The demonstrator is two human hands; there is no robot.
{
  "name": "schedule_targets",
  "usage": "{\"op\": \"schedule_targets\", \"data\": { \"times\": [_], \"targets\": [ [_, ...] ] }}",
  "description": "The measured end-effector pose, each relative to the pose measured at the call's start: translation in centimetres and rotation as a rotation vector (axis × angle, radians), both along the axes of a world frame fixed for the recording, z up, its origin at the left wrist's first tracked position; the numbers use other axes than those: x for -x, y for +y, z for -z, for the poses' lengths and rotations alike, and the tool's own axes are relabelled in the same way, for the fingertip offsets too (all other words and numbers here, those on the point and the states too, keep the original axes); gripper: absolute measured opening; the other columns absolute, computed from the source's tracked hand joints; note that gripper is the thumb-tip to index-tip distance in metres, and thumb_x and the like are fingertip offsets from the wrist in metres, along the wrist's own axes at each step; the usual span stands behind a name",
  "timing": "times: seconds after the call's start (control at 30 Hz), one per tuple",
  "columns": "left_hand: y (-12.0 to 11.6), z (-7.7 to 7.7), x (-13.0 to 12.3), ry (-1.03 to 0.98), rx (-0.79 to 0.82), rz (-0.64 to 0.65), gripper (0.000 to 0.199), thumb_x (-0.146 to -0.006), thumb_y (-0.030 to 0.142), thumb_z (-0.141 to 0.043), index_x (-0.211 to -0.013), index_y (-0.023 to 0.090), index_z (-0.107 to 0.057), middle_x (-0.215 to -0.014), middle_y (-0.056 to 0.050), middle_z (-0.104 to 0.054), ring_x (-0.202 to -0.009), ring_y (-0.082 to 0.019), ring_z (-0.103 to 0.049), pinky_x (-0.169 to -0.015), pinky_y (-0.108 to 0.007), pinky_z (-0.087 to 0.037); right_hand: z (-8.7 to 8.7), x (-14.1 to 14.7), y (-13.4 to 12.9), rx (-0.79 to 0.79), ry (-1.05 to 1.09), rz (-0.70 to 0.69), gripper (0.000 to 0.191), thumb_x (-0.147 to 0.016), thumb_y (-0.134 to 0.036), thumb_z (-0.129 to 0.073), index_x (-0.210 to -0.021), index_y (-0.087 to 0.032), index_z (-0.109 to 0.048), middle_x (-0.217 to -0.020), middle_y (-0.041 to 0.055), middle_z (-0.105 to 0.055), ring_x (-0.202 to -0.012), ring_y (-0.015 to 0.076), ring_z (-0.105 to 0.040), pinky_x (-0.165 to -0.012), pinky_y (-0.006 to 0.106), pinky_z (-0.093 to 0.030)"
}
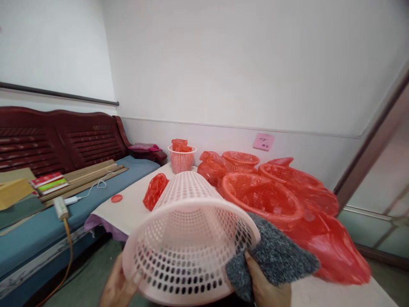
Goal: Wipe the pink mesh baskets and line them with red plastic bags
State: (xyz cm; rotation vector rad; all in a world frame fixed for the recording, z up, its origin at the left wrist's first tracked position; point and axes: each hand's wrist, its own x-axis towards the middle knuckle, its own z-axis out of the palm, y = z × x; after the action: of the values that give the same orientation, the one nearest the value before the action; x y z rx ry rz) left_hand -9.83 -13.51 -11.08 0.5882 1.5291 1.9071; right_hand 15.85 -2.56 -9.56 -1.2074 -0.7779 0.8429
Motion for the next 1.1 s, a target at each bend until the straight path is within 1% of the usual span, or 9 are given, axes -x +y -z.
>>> {"op": "schedule_targets", "data": {
  "times": [0.13, 0.23, 0.33, 0.47, 0.63, 0.77, 0.83, 0.97, 1.1],
  "targets": [
    [0.5, -3.0, 2.8, 0.361, 0.122, 0.174, 0.065, -0.065, 0.054, -0.076, -0.12, 0.023, -0.063, -0.125, -0.009, -0.064, -0.116, -0.033, -0.057, -0.105, -0.046, -0.042, -1.3, -0.5, 0.9, -0.191, -0.262, -0.001, 0.04, -0.057, -0.038, -0.078, -0.089, -0.015, -0.071, -0.094, 0.0101, -0.075, -0.092, 0.0309, -0.068, -0.089, 0.043, -0.052],
    [1.0, -2.4, 2.3, 0.486, 0.143, 0.23, 0.056, -0.078, 0.056, -0.063, -0.122, 0.021, -0.064, -0.12, -0.008, -0.067, -0.118, -0.029, -0.057, -0.109, -0.04, -0.038, -2.3, -0.2, 1.8, -0.263, -0.42, -0.108, 0.026, -0.064, -0.038, -0.071, -0.079, -0.017, -0.073, -0.082, 0.009, -0.075, -0.085, 0.0304, -0.068, -0.084, 0.043, -0.051],
    [0.9, -0.7, 1.4, 0.434, 0.127, 0.153, 0.057, -0.081, 0.057, -0.06, -0.123, 0.019, -0.062, -0.117, -0.009, -0.068, -0.114, -0.029, -0.059, -0.1, -0.037, -0.046, -1.8, -0.3, 2.5, -0.153, -0.414, -0.153, 0.031, -0.064, -0.042, -0.07, -0.081, -0.016, -0.073, -0.086, 0.0104, -0.075, -0.091, 0.0327, -0.068, -0.083, 0.043, -0.05],
    [0.9, 1.0, 0.2, 0.107, 0.127, 0.0, 0.064, -0.075, 0.059, -0.066, -0.12, 0.013, -0.061, -0.109, -0.012, -0.07, -0.102, -0.031, -0.064, -0.09, -0.04, -0.052, 1.4, 1.1, 1.8, 0.065, -0.128, -0.215, 0.05, -0.056, -0.045, -0.078, -0.093, -0.012, -0.07, -0.094, 0.0121, -0.075, -0.096, 0.0335, -0.067, -0.085, 0.043, -0.052],
    [2.4, 3.3, -4.2, -0.229, -0.06, -0.117, 0.055, -0.082, 0.05, -0.062, -0.129, 0.025, -0.05, -0.127, -0.009, -0.061, -0.126, -0.028, -0.051, -0.105, -0.042, -0.043, 4.9, 6.8, -1.4, 0.259, 0.392, -0.377, 0.049, -0.056, -0.039, -0.081, -0.095, -0.015, -0.064, -0.08, 0.005, -0.075, -0.093, 0.0316, -0.069, -0.082, 0.041, -0.056],
    [2.3, 5.8, -6.6, -0.235, -0.012, -0.121, 0.041, -0.063, 0.04, -0.079, -0.096, 0.021, -0.066, -0.124, -0.013, -0.062, -0.132, -0.037, -0.043, -0.104, -0.045, -0.045, 5.6, 9.0, -2.7, 0.255, 0.517, -0.44, 0.044, -0.058, -0.028, -0.079, -0.098, -0.017, -0.064, -0.081, 0.0016, -0.075, -0.096, 0.0291, -0.069, -0.086, 0.038, -0.055],
    [1.6, 6.1, -5.9, -0.281, 0.021, -0.068, 0.038, -0.059, 0.038, -0.081, -0.089, 0.02, -0.066, -0.119, -0.014, -0.064, -0.126, -0.039, -0.049, -0.1, -0.048, -0.048, 5.6, 8.3, -2.4, 0.256, 0.464, -0.393, 0.043, -0.057, -0.029, -0.08, -0.095, -0.017, -0.063, -0.078, 0.0016, -0.074, -0.089, 0.0292, -0.071, -0.08, 0.038, -0.057],
    [0.4, 4.3, -1.7, -0.283, -0.053, 0.012, 0.057, -0.069, 0.048, -0.074, -0.116, 0.02, -0.059, -0.115, -0.011, -0.067, -0.112, -0.032, -0.059, -0.092, -0.044, -0.052, 5.3, 5.3, -1.0, 0.236, 0.279, -0.277, 0.056, -0.05, -0.032, -0.083, -0.098, -0.012, -0.062, -0.077, 0.004, -0.073, -0.074, 0.0278, -0.07, -0.066, 0.037, -0.057],
    [0.2, 2.5, 2.1, 0.062, 0.036, -0.192, 0.061, -0.064, 0.057, -0.076, -0.11, 0.018, -0.064, -0.099, -0.005, -0.069, -0.095, -0.025, -0.061, -0.083, -0.032, -0.048, 5.5, 3.8, -0.1, 0.184, 0.155, -0.282, 0.062, -0.049, -0.036, -0.084, -0.102, -0.011, -0.063, -0.085, 0.0062, -0.074, -0.083, 0.0279, -0.069, -0.072, 0.036, -0.057]
  ]
}}
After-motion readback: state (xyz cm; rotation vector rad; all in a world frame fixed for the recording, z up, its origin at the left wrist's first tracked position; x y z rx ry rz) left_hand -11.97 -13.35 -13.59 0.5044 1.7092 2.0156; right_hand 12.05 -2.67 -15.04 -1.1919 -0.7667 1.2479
